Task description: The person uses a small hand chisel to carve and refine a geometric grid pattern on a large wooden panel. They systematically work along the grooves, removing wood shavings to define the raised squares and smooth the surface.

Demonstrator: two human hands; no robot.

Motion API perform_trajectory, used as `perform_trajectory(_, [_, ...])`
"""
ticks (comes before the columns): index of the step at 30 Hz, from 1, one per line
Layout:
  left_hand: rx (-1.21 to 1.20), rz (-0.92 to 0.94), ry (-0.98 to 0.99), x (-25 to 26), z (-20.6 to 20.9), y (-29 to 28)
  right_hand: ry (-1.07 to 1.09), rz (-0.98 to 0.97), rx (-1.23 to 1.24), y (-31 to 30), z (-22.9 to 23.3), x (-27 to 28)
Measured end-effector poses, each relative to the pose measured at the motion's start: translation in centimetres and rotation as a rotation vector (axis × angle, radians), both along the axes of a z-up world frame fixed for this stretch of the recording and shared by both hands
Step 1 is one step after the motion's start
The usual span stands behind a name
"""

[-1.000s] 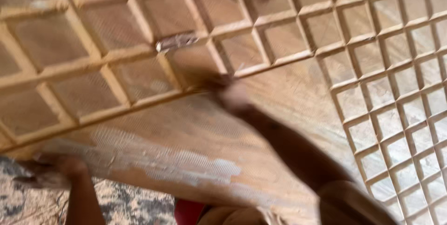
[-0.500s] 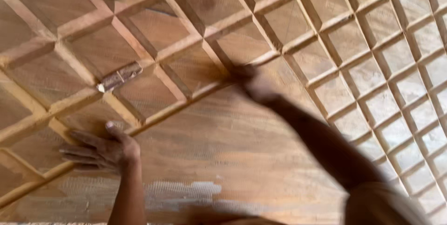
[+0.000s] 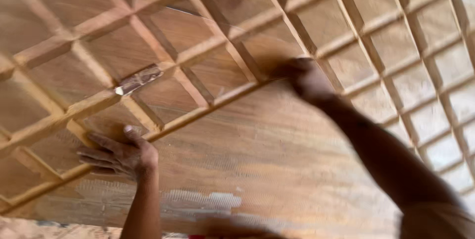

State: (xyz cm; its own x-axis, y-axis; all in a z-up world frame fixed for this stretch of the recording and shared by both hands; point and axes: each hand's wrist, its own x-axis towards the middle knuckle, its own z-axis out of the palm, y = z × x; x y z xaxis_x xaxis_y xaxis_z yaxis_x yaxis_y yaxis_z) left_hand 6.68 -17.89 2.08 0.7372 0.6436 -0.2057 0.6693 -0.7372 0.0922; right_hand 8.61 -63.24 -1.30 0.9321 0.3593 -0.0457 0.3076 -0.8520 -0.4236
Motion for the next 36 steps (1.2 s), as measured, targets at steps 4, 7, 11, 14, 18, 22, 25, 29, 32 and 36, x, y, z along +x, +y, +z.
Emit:
perform_trajectory(4, [0.004, -0.002, -0.014, -0.5, -0.2, 0.8, 0.035, -0.084, 0.009, 3.0, -0.4, -1.0])
perform_trajectory(7, [0.009, 0.008, -0.011, -0.2, -0.2, -0.2, -0.009, -0.140, 0.044, 13.3, -2.4, -4.4])
perform_trajectory(11, [-0.012, -0.006, -0.040, 0.1, 0.4, -0.5, 0.053, -0.111, 0.118, 15.8, -2.2, -4.8])
perform_trajectory(14, [-0.022, -0.028, -0.050, 0.4, 0.1, -0.6, 0.098, -0.188, 0.075, 6.0, -0.5, -3.3])
perform_trajectory(18, [-0.013, -0.001, -0.076, -0.3, -1.0, 0.5, 0.172, -0.244, 0.049, 4.2, 0.1, -2.6])
perform_trajectory(22, [0.002, -0.002, -0.081, -1.2, -1.5, 0.6, 0.167, -0.270, 0.109, 15.3, -2.6, -5.1])
perform_trajectory(25, [-0.022, -0.030, -0.136, -0.3, -1.2, 0.8, 0.214, -0.267, 0.147, 14.5, -2.3, -3.6])
perform_trajectory(29, [-0.013, -0.035, -0.145, -0.1, -1.6, 0.5, 0.497, -0.425, 0.105, 7.2, -0.9, -2.9])
perform_trajectory(32, [0.025, -0.007, -0.147, -1.4, -2.3, 1.1, 0.312, -0.388, 0.083, 9.3, -3.4, -4.4])
perform_trajectory(36, [0.001, -0.025, -0.148, -0.6, -2.6, 1.2, 0.148, -0.380, 0.095, 14.7, -5.6, -6.9])
